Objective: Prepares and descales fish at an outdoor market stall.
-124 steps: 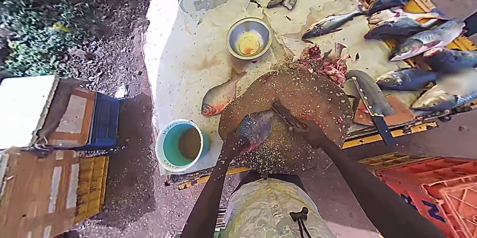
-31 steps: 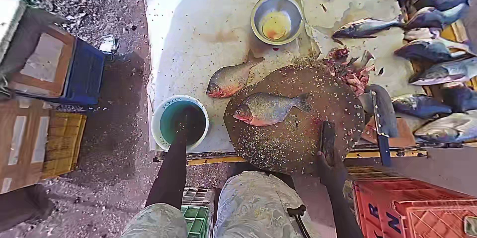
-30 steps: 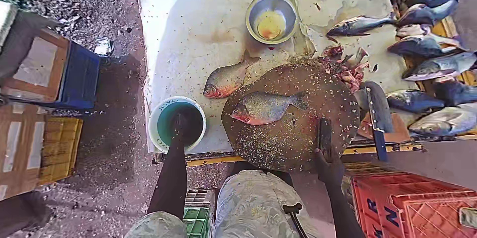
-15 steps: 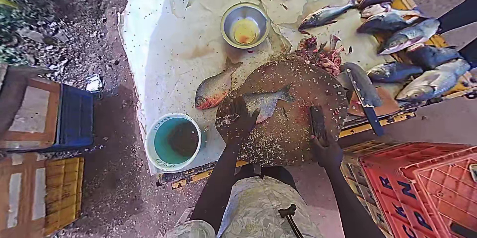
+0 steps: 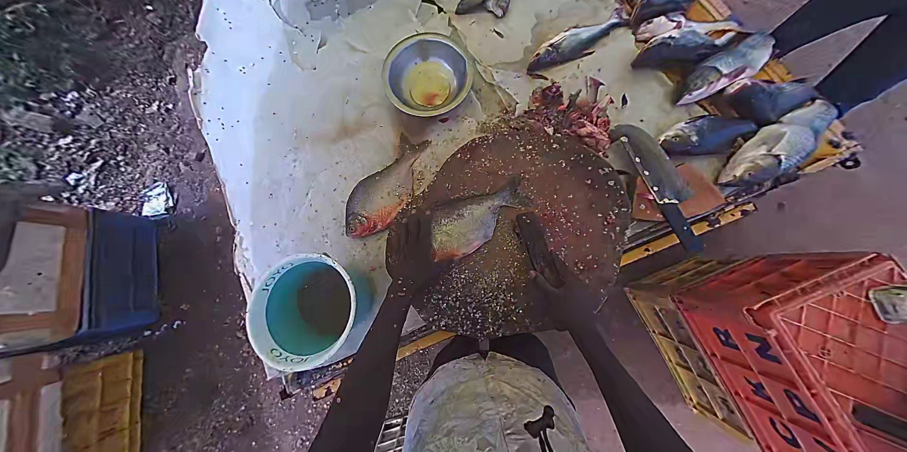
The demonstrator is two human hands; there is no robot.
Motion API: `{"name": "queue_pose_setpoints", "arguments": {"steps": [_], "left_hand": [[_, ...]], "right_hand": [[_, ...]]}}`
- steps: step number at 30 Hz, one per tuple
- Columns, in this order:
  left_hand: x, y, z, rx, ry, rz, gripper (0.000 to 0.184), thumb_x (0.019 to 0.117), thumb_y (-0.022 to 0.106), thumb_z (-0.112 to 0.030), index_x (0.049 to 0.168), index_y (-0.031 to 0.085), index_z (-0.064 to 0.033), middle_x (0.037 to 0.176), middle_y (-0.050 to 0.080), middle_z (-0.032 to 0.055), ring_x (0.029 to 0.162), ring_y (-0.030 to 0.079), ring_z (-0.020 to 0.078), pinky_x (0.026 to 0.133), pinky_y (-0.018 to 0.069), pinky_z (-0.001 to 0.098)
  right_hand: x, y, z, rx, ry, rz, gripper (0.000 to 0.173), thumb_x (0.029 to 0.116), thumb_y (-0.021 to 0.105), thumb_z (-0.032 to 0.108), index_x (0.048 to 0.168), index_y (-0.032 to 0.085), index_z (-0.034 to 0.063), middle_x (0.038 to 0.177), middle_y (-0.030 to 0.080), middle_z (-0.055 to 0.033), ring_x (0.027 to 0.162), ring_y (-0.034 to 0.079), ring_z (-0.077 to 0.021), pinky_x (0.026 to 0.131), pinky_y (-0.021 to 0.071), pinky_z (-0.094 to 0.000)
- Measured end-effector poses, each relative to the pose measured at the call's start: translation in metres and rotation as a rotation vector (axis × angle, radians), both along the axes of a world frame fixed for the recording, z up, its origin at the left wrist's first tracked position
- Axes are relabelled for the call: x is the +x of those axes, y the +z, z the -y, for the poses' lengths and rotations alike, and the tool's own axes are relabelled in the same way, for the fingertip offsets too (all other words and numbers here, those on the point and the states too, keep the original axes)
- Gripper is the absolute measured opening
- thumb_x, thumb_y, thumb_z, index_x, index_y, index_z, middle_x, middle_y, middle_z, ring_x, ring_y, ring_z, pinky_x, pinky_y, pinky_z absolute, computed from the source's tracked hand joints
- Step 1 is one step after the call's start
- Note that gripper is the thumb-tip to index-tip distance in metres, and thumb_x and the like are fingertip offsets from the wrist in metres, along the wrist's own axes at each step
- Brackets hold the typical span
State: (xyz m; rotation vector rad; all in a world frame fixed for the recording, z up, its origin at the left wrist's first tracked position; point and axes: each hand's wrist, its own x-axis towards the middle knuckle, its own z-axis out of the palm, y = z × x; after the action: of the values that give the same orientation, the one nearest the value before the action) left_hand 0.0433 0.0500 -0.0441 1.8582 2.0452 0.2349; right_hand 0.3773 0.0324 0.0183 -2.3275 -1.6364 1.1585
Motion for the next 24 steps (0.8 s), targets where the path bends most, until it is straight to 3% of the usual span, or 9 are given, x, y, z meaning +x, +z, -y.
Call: {"name": "queue_pose_setpoints", "arguments": {"steps": [2, 4, 7, 9, 12, 14, 17, 20, 24], "left_hand": [[-0.016, -0.029, 0.014, 0.139, -0.112, -0.074, 0.116, 0.0705, 0.061, -0.088, 0.164, 0.028, -0.0271, 0.172, 0.020, 0.0084, 0.157, 0.021, 0.0315, 0.126, 0.0169, 0.0572], [-0.014, -0.036, 0.005, 0.242, -0.102, -0.128, 0.107, 0.0692, 0.076, -0.069, 0.159, 0.040, -0.0237, 0.166, 0.035, 0.0127, 0.151, 0.035, 0.0334, 0.122, 0.0295, 0.0554], [-0.002, -0.039, -0.006, 0.245, -0.037, -0.243, 0.100, 0.0776, 0.069, -0.062, 0.160, 0.036, -0.0165, 0.163, 0.040, 0.0150, 0.150, 0.039, 0.0322, 0.121, 0.0310, 0.0532], [0.002, -0.041, -0.005, 0.263, -0.005, -0.310, 0.099, 0.0783, 0.067, -0.060, 0.161, 0.035, -0.0150, 0.162, 0.041, 0.0148, 0.149, 0.041, 0.0309, 0.121, 0.0327, 0.0515], [0.002, -0.040, -0.008, 0.236, -0.002, -0.290, 0.095, 0.0788, 0.068, -0.052, 0.160, 0.036, -0.0147, 0.162, 0.041, 0.0150, 0.149, 0.041, 0.0323, 0.120, 0.0332, 0.0528], [0.002, -0.043, -0.005, 0.233, -0.005, -0.245, 0.091, 0.0813, 0.067, -0.048, 0.160, 0.037, -0.0128, 0.162, 0.040, 0.0162, 0.149, 0.040, 0.0337, 0.120, 0.0337, 0.0539], [0.001, -0.045, -0.007, 0.245, 0.022, -0.239, 0.089, 0.0829, 0.065, -0.048, 0.160, 0.037, -0.0140, 0.163, 0.040, 0.0139, 0.149, 0.040, 0.0315, 0.120, 0.0344, 0.0523], [0.010, -0.049, -0.004, 0.236, 0.075, -0.251, 0.094, 0.0805, 0.068, -0.055, 0.161, 0.035, -0.0176, 0.164, 0.038, 0.0114, 0.150, 0.039, 0.0289, 0.121, 0.0337, 0.0521], [0.005, -0.049, -0.007, 0.270, 0.045, -0.177, 0.091, 0.0822, 0.068, -0.046, 0.159, 0.037, -0.0098, 0.162, 0.039, 0.0190, 0.149, 0.040, 0.0347, 0.121, 0.0320, 0.0539]], "right_hand": [[-0.020, -0.006, -0.042, 0.046, 0.047, -0.040, 0.082, 0.0936, 0.062, 0.066, 0.161, 0.038, 0.0262, 0.115, 0.073, -0.0179, 0.102, 0.070, -0.0361, 0.092, 0.0532, -0.0605], [-0.044, -0.029, -0.111, 0.102, 0.092, -0.047, 0.080, 0.0944, 0.060, 0.067, 0.161, 0.037, 0.0303, 0.112, 0.072, -0.0201, 0.098, 0.070, -0.0406, 0.085, 0.0531, -0.0664], [-0.085, -0.055, -0.175, 0.199, 0.027, -0.046, 0.080, 0.0953, 0.055, 0.069, 0.162, 0.031, 0.0331, 0.115, 0.071, -0.0215, 0.099, 0.069, -0.0447, 0.079, 0.0526, -0.0707], [-0.104, -0.051, -0.146, 0.178, -0.012, -0.062, 0.080, 0.0971, 0.057, 0.063, 0.164, 0.027, 0.0312, 0.113, 0.071, -0.0215, 0.098, 0.070, -0.0432, 0.080, 0.0538, -0.0676], [-0.095, -0.029, -0.029, 0.098, -0.030, -0.212, 0.078, 0.0981, 0.064, 0.052, 0.161, 0.036, 0.0159, 0.118, 0.072, -0.0159, 0.102, 0.072, -0.0280, 0.093, 0.0569, -0.0499], [-0.076, -0.016, -0.006, 0.022, 0.016, -0.257, 0.075, 0.0986, 0.064, 0.050, 0.159, 0.039, 0.0129, 0.125, 0.070, -0.0155, 0.109, 0.069, -0.0254, 0.099, 0.0545, -0.0475], [-0.078, -0.030, -0.110, 0.075, 0.169, -0.059, 0.076, 0.0950, 0.058, 0.067, 0.159, 0.040, 0.0302, 0.120, 0.071, -0.0151, 0.106, 0.070, -0.0339, 0.091, 0.0545, -0.0600], [-0.115, -0.051, -0.193, 0.190, 0.051, -0.028, 0.079, 0.0932, 0.057, 0.070, 0.158, 0.040, 0.0287, 0.123, 0.070, -0.0182, 0.112, 0.068, -0.0397, 0.091, 0.0526, -0.0671], [-0.121, -0.043, -0.037, 0.149, -0.075, -0.230, 0.079, 0.0968, 0.064, 0.053, 0.161, 0.037, 0.0157, 0.113, 0.073, -0.0168, 0.098, 0.072, -0.0298, 0.089, 0.0572, -0.0525]]}}
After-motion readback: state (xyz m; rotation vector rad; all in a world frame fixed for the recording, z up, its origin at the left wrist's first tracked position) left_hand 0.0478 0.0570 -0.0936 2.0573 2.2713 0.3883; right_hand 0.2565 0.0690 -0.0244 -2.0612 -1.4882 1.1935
